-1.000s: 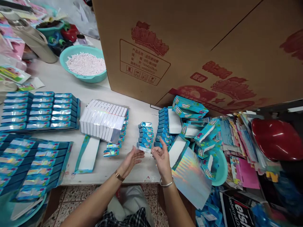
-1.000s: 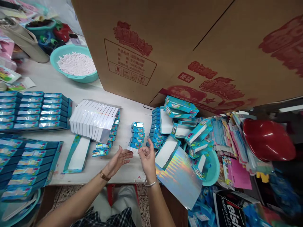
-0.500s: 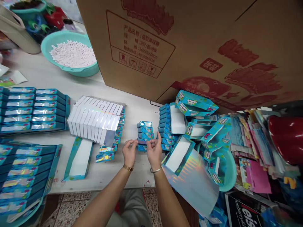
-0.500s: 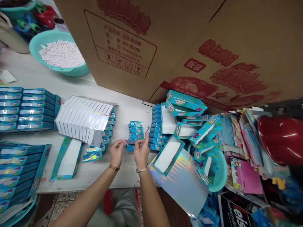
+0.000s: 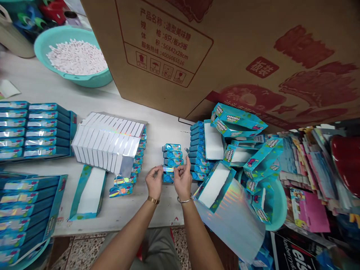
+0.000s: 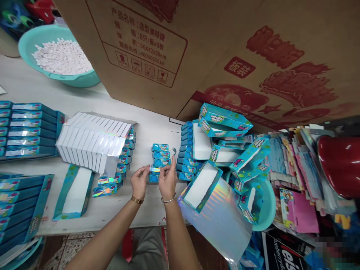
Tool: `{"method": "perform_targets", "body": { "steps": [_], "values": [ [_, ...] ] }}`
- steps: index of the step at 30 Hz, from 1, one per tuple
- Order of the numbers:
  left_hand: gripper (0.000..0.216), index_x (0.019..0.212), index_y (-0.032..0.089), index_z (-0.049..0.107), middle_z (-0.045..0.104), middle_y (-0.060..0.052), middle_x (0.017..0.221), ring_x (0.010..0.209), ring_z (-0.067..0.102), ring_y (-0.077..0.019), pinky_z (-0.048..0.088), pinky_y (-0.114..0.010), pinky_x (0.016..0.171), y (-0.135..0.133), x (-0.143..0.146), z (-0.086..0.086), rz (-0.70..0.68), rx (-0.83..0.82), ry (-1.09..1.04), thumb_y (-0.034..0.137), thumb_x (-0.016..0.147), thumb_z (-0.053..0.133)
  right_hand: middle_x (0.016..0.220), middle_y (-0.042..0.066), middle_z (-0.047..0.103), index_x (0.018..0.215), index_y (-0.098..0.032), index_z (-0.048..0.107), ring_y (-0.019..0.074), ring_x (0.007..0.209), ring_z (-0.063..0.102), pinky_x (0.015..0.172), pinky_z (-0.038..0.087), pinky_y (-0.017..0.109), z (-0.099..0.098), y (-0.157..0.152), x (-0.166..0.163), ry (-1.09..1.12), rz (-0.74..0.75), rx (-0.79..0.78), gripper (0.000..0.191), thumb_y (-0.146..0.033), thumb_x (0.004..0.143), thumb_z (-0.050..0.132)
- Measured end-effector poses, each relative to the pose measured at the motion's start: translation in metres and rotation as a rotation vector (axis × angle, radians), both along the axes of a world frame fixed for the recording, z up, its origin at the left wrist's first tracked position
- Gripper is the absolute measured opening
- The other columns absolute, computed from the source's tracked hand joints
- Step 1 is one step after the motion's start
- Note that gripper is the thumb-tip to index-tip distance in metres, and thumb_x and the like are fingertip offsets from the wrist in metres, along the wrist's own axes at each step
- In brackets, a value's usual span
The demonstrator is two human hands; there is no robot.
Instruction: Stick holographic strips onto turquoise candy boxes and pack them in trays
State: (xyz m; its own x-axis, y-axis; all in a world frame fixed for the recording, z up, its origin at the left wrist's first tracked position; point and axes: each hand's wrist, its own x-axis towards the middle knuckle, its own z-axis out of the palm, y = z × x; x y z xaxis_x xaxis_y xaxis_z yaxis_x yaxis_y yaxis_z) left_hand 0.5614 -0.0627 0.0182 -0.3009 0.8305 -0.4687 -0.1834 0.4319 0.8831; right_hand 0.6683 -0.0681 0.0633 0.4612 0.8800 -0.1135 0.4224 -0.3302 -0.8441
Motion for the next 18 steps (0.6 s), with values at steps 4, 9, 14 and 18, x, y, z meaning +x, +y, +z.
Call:
{"method": "perform_targets", "body": {
  "steps": [4,9,14,18],
  "values": [
    [0.026,0.081,0.016,0.073,0.074,-0.006,0.085,0.086,0.066,-0.0223,0.052,-0.035,0.083,0.001,0.004,-0.003,-0.011,-0.04,-0.069,0.04,0.073,0.07,0.082,0.001,0.058,0.151,-0.019,0.021,0.018,0.074,0.054,0.077,0.045,0.033,-0.006,-0.002,-0.001,-0.149,0.06,0.001,0.067,-0.03,0.091,0.048],
    [0.027,0.081,0.014,0.069,0.07,-0.007,0.082,0.082,0.065,-0.0204,0.052,-0.034,0.079,0.001,0.011,-0.018,0.038,-0.081,-0.071,0.038,0.069,0.072,0.102,0.011,0.055,0.151,-0.018,0.024,0.0239,0.093,0.053,0.086,0.045,0.039,-0.01,-0.002,-0.003,-0.249,0.065,0.051,0.064,-0.032,0.093,0.046],
    [0.043,0.101,0.015,0.064,0.067,-0.011,0.099,0.096,0.064,-0.0221,0.049,-0.037,0.088,0.004,0.001,-0.02,0.122,-0.059,0.034,0.036,0.065,0.076,0.11,0.011,0.049,0.144,-0.022,0.038,0.0216,0.091,0.053,0.086,0.047,0.039,0.006,-0.001,0.002,-0.15,-0.023,0.078,0.055,-0.032,0.092,0.046],
    [0.05,0.114,0.016,0.063,0.066,-0.013,0.11,0.106,0.062,-0.0237,0.048,-0.035,0.089,0.007,-0.015,0.014,0.066,0.004,-0.025,0.052,0.079,0.064,0.102,0.007,0.054,0.124,-0.02,0.059,0.0178,0.085,0.053,0.082,0.047,0.034,0.044,-0.014,0.006,0.105,-0.19,0.094,0.043,-0.041,0.087,0.058]
  ]
}}
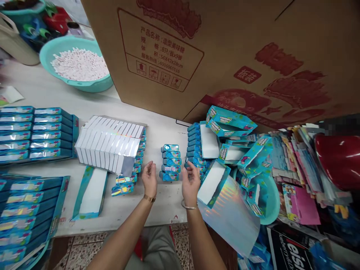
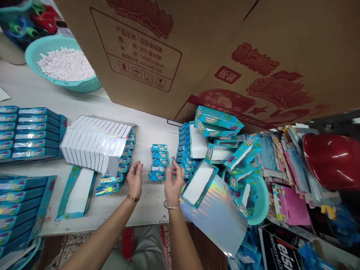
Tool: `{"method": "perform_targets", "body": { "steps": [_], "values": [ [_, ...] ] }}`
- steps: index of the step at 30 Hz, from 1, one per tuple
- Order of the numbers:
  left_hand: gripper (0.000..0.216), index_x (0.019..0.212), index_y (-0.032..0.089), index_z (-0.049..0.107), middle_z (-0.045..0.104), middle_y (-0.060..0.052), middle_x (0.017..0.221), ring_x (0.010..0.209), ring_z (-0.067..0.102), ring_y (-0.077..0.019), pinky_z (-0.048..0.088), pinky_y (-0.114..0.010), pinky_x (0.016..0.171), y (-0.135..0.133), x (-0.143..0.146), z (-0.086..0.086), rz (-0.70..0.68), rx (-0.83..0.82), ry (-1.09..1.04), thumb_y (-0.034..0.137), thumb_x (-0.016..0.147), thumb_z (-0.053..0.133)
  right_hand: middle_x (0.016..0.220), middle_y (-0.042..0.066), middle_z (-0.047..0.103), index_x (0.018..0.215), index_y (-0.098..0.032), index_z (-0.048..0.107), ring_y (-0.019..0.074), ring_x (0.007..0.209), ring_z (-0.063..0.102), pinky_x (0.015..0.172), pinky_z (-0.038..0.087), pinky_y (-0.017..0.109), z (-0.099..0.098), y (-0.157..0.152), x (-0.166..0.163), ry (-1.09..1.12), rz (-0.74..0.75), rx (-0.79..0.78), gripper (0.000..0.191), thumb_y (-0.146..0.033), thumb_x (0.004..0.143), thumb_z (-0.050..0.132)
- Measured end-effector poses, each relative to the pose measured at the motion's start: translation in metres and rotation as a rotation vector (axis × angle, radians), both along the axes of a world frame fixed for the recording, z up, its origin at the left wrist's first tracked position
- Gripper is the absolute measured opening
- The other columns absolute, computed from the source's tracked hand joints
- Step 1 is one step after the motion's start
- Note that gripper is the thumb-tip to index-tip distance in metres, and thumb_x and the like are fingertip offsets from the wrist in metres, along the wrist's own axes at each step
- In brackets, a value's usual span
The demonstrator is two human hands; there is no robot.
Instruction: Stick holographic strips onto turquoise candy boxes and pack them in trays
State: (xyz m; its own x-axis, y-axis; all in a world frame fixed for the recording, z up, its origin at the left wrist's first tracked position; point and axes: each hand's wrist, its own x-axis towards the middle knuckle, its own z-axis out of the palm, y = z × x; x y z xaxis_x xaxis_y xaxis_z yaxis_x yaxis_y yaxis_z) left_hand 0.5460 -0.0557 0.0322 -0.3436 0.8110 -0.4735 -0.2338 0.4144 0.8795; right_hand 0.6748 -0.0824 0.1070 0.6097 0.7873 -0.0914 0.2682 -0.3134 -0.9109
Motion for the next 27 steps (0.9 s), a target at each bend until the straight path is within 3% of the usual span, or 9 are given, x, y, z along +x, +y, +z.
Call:
{"method": "perform_targets", "body": {
  "steps": [3,6,10,13,16,18,24,27],
  "values": [
    [0.064,0.117,0.014,0.064,0.07,-0.015,0.105,0.101,0.065,-0.0249,0.05,-0.033,0.08,0.0,-0.008,0.032,-0.132,-0.11,-0.259,0.067,0.083,0.051,0.089,0.002,0.058,0.106,-0.021,0.065,0.0143,0.077,0.053,0.074,0.047,0.03,0.029,-0.014,-0.007,0.408,-0.083,0.026,0.033,-0.045,0.083,0.064],
    [0.079,0.111,0.011,0.066,0.071,-0.017,0.102,0.091,0.068,-0.0244,0.051,-0.031,0.071,-0.004,-0.014,0.054,-0.217,-0.299,-0.533,0.078,0.08,0.039,0.074,-0.002,0.053,0.096,-0.022,0.066,0.0098,0.063,0.047,0.065,0.047,0.026,0.046,-0.026,-0.019,0.766,-0.126,0.034,0.027,-0.045,0.081,0.068],
    [0.082,0.105,0.012,0.069,0.071,-0.013,0.091,0.078,0.068,-0.021,0.049,-0.028,0.063,-0.016,-0.02,0.069,-0.258,-0.334,-0.649,0.082,0.077,0.038,0.074,-0.003,0.051,0.09,-0.022,0.066,0.0082,0.06,0.046,0.061,0.047,0.024,0.045,-0.036,-0.033,0.946,-0.15,-0.007,0.026,-0.044,0.078,0.071],
    [0.067,0.1,0.012,0.069,0.069,-0.008,0.082,0.07,0.065,-0.0161,0.047,-0.025,0.062,-0.024,-0.023,0.069,-0.264,-0.285,-0.549,0.073,0.075,0.057,0.075,-0.003,0.051,0.088,-0.021,0.066,0.0078,0.059,0.046,0.06,0.047,0.024,0.037,-0.04,-0.039,0.978,-0.164,-0.046,0.029,-0.047,0.076,0.072],
    [0.046,0.088,0.013,0.069,0.067,-0.003,0.073,0.063,0.06,-0.0119,0.045,-0.022,0.061,-0.029,-0.023,0.062,-0.276,-0.212,-0.416,0.054,0.068,0.076,0.069,-0.004,0.049,0.088,-0.02,0.064,0.0088,0.058,0.046,0.061,0.046,0.025,0.025,-0.044,-0.045,0.893,-0.165,-0.06,0.034,-0.052,0.077,0.069],
    [0.038,0.081,0.014,0.068,0.066,-0.002,0.071,0.059,0.057,-0.0109,0.045,-0.023,0.06,-0.032,-0.021,0.053,-0.267,-0.142,-0.324,0.047,0.066,0.079,0.067,-0.004,0.05,0.085,-0.019,0.063,0.0099,0.06,0.047,0.062,0.044,0.025,0.011,-0.044,-0.05,0.718,-0.181,-0.057,0.035,-0.053,0.078,0.068],
    [0.024,0.088,0.016,0.069,0.069,-0.004,0.081,0.076,0.062,-0.0158,0.049,-0.026,0.071,-0.035,-0.015,0.026,-0.324,0.137,0.14,0.039,0.083,0.063,0.068,-0.001,0.053,0.071,-0.016,0.058,0.0137,0.066,0.049,0.067,0.043,0.029,-0.043,-0.037,-0.06,0.192,-0.295,-0.004,0.036,-0.051,0.076,0.068],
    [0.022,0.091,0.017,0.069,0.071,-0.006,0.088,0.082,0.064,-0.0173,0.05,-0.027,0.075,-0.034,-0.012,0.016,-0.367,0.213,0.281,0.036,0.086,0.059,0.087,0.006,0.055,0.073,-0.016,0.062,0.0201,0.088,0.055,0.081,0.045,0.034,-0.058,-0.035,-0.059,-0.037,-0.313,0.026,0.034,-0.048,0.08,0.063]
  ]
}}
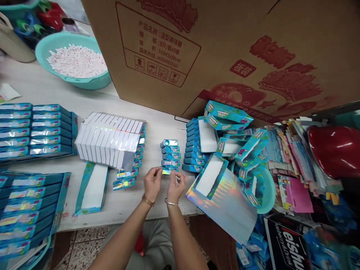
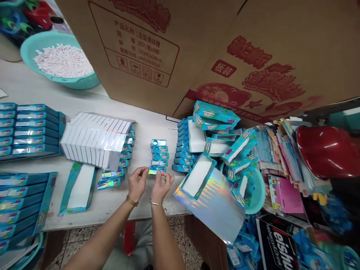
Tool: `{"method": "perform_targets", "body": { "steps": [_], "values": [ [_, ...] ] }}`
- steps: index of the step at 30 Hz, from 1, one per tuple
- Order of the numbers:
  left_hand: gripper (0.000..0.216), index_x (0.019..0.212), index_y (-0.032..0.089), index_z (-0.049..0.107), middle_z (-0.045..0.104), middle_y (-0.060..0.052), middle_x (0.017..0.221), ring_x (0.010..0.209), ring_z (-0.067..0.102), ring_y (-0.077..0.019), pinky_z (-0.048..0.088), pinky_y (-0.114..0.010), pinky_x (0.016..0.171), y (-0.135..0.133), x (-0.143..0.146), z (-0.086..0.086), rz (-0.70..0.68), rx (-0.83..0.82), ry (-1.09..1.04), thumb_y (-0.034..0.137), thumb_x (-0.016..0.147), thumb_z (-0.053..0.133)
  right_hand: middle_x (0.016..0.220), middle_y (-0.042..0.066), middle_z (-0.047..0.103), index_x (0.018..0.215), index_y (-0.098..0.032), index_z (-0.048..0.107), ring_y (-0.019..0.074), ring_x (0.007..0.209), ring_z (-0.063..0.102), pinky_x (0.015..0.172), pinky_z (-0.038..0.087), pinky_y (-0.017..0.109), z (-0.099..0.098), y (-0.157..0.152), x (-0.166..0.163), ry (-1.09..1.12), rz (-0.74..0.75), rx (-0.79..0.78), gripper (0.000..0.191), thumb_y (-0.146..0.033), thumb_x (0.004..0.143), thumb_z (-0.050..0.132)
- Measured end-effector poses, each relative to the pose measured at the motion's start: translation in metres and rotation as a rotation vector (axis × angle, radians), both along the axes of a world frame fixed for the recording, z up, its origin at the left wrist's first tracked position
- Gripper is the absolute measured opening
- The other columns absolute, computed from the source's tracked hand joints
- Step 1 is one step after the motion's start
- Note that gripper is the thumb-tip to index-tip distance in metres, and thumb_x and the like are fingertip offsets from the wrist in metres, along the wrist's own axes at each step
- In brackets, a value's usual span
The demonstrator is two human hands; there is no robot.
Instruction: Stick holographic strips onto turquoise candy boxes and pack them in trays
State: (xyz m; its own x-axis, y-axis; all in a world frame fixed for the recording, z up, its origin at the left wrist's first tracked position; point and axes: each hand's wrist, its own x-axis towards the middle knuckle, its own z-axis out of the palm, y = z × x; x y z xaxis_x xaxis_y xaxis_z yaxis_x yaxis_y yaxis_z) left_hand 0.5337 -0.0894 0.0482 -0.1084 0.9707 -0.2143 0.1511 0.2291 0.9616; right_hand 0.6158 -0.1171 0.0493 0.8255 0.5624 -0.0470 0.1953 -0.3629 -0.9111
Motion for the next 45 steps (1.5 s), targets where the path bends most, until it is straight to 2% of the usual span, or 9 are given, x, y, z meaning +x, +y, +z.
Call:
{"method": "perform_targets", "body": {
  "steps": [5,17,21,27,31,36,40,43,45],
  "values": [
    [0.022,0.091,0.017,0.068,0.071,-0.006,0.087,0.081,0.066,-0.0176,0.051,-0.028,0.074,0.0,0.003,-0.008,-0.005,0.02,0.059,0.036,0.088,0.057,0.107,0.012,0.054,0.076,-0.017,0.064,0.0243,0.112,0.052,0.099,0.039,0.041,-0.007,0.001,0.003,-0.127,0.012,0.001,0.029,-0.044,0.084,0.061],
    [0.03,0.094,0.015,0.066,0.063,-0.001,0.07,0.067,0.06,-0.0146,0.049,-0.026,0.066,-0.002,0.012,-0.038,0.124,-0.176,-0.238,0.042,0.08,0.066,0.104,0.011,0.054,0.075,-0.019,0.058,0.0234,0.109,0.053,0.092,0.044,0.039,-0.026,0.005,0.001,-0.101,0.039,-0.004,0.028,-0.045,0.085,0.058],
    [0.045,0.11,0.015,0.062,0.052,0.005,0.059,0.059,0.055,-0.0127,0.047,-0.024,0.06,0.0,0.016,-0.052,0.131,-0.235,-0.31,0.045,0.077,0.067,0.098,0.008,0.057,0.091,-0.019,0.053,0.0211,0.095,0.055,0.081,0.045,0.034,-0.028,0.009,0.0,-0.056,-0.038,-0.028,0.029,-0.045,0.081,0.06],
    [0.048,0.1,0.014,0.063,0.056,0.003,0.062,0.053,0.051,-0.0113,0.042,-0.023,0.051,-0.008,0.01,-0.054,0.187,-0.312,-0.321,0.051,0.07,0.068,0.106,0.013,0.059,0.115,-0.014,0.05,0.0212,0.091,0.058,0.08,0.048,0.035,-0.022,0.007,0.015,0.029,-0.012,-0.025,0.046,-0.047,0.082,0.052],
    [0.048,0.102,0.013,0.065,0.059,0.001,0.065,0.051,0.049,-0.0095,0.039,-0.021,0.048,-0.038,-0.028,-0.008,0.149,-0.333,-0.353,0.051,0.073,0.068,0.111,0.016,0.058,0.124,-0.013,0.047,0.0214,0.093,0.06,0.081,0.049,0.036,0.006,0.003,0.02,-0.015,-0.007,0.032,0.052,-0.048,0.086,0.051],
    [0.047,0.11,0.016,0.064,0.063,-0.002,0.078,0.064,0.055,-0.0115,0.044,-0.022,0.058,-0.048,-0.119,0.044,0.288,-0.247,-0.279,0.05,0.077,0.067,0.105,0.011,0.063,0.114,-0.014,0.057,0.0192,0.092,0.061,0.082,0.049,0.033,0.037,0.018,-0.034,0.156,0.354,0.068,0.043,-0.047,0.086,0.055],
    [0.055,0.113,0.018,0.06,0.065,-0.006,0.098,0.086,0.061,-0.0165,0.047,-0.025,0.07,-0.009,-0.185,0.03,0.518,-0.294,-0.273,0.05,0.07,0.073,0.088,0.006,0.066,0.108,-0.013,0.062,0.016,0.075,0.06,0.07,0.048,0.028,0.035,0.047,-0.093,0.294,0.528,-0.078,0.049,-0.052,0.08,0.061],
    [0.047,0.097,0.015,0.061,0.064,-0.009,0.095,0.089,0.063,-0.0201,0.048,-0.029,0.072,0.019,-0.206,0.01,0.504,-0.477,-0.335,0.05,0.069,0.072,0.076,0.003,0.063,0.1,-0.012,0.063,0.016,0.07,0.057,0.067,0.046,0.028,0.026,0.068,-0.117,0.278,0.515,-0.103,0.046,-0.051,0.076,0.062],
    [0.045,0.098,0.015,0.06,0.063,-0.011,0.095,0.091,0.062,-0.0228,0.049,-0.033,0.074,0.027,-0.206,0.007,0.492,-0.37,-0.28,0.051,0.072,0.069,0.075,0.002,0.062,0.089,-0.013,0.062,0.0163,0.072,0.056,0.068,0.046,0.027,0.023,0.079,-0.125,0.252,0.512,-0.083,0.038,-0.048,0.073,0.064]
  ]
}}
